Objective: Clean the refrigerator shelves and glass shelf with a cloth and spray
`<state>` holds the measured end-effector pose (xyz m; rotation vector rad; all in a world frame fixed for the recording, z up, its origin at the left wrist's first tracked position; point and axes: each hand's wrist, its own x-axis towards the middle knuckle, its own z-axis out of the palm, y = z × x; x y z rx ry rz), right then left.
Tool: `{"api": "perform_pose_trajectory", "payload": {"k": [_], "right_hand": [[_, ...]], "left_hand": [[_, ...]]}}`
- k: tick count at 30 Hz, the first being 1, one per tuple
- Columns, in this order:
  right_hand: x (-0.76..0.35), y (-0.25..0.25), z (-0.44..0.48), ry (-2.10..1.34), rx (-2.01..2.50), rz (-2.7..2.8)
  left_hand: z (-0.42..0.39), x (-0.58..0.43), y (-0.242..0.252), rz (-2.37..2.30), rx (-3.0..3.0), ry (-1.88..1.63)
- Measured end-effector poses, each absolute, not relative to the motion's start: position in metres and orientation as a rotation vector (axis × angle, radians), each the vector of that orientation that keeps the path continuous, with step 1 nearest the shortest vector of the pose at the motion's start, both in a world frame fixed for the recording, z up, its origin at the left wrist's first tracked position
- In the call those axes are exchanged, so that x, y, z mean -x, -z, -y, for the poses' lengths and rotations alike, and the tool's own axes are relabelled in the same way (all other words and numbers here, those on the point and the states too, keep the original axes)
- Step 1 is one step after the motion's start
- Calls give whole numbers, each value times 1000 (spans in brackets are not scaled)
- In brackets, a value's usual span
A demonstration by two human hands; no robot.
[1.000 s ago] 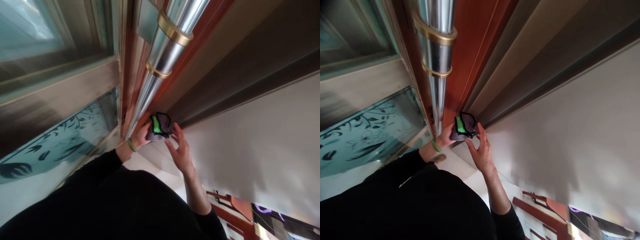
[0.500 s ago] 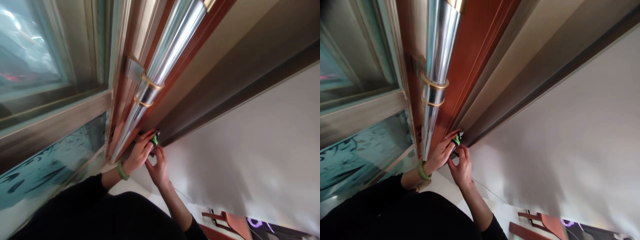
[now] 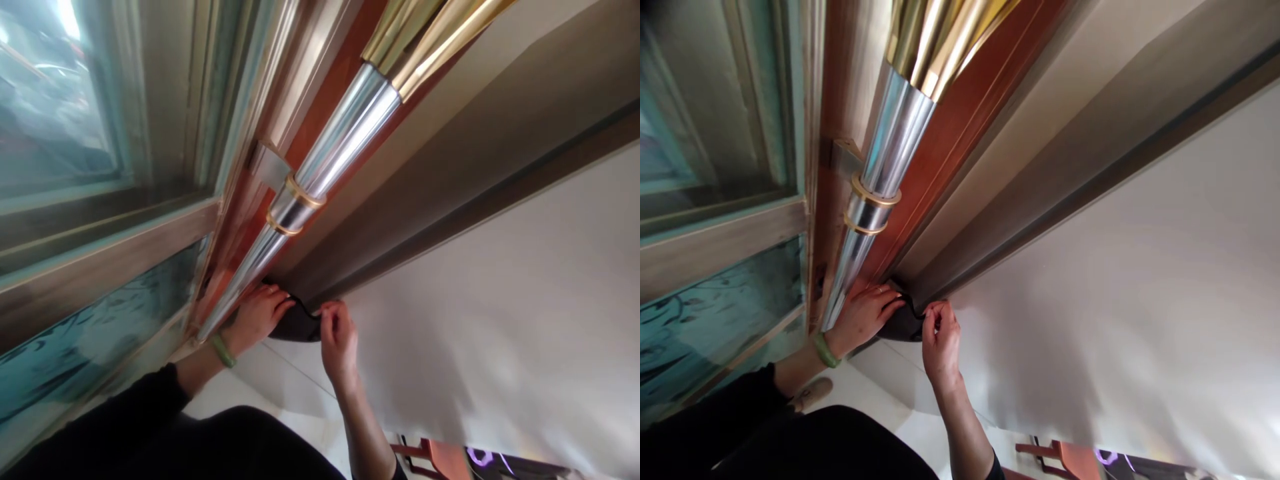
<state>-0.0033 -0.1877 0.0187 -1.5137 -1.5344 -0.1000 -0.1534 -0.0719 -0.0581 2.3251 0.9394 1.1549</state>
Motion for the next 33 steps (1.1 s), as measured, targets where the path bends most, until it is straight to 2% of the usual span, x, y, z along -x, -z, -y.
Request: {"api": "perform_pose_trajectory", "payload": {"k": [5, 11, 13, 16, 18, 22, 25, 28, 33], "right_hand": [[6, -12, 192, -55, 1518, 1538], [21, 0, 204, -701, 1446, 1597], [18, 8, 206, -739, 1455, 1504], [7, 21, 207, -579, 1444, 1268], [2, 27, 208, -596, 1406, 1190], [5, 30, 206, -986, 1308, 1033], [10, 31, 202, -1144, 1294, 849], [10, 32, 199, -1003, 1360, 787], [13, 36, 198, -765, 1378, 817]], "left_hand": [[75, 153, 57, -970, -1908, -1130], [77, 144, 66, -493, -902, -994], [77, 145, 65, -416, -789, -954], [75, 152, 59, -405, -720, -907], [74, 156, 54, -354, -693, -807], [78, 153, 46, -228, -742, -683], [84, 147, 43, -227, -762, -750], [91, 147, 47, -336, -896, -831], [108, 148, 62, -576, -1303, -1295]]}}
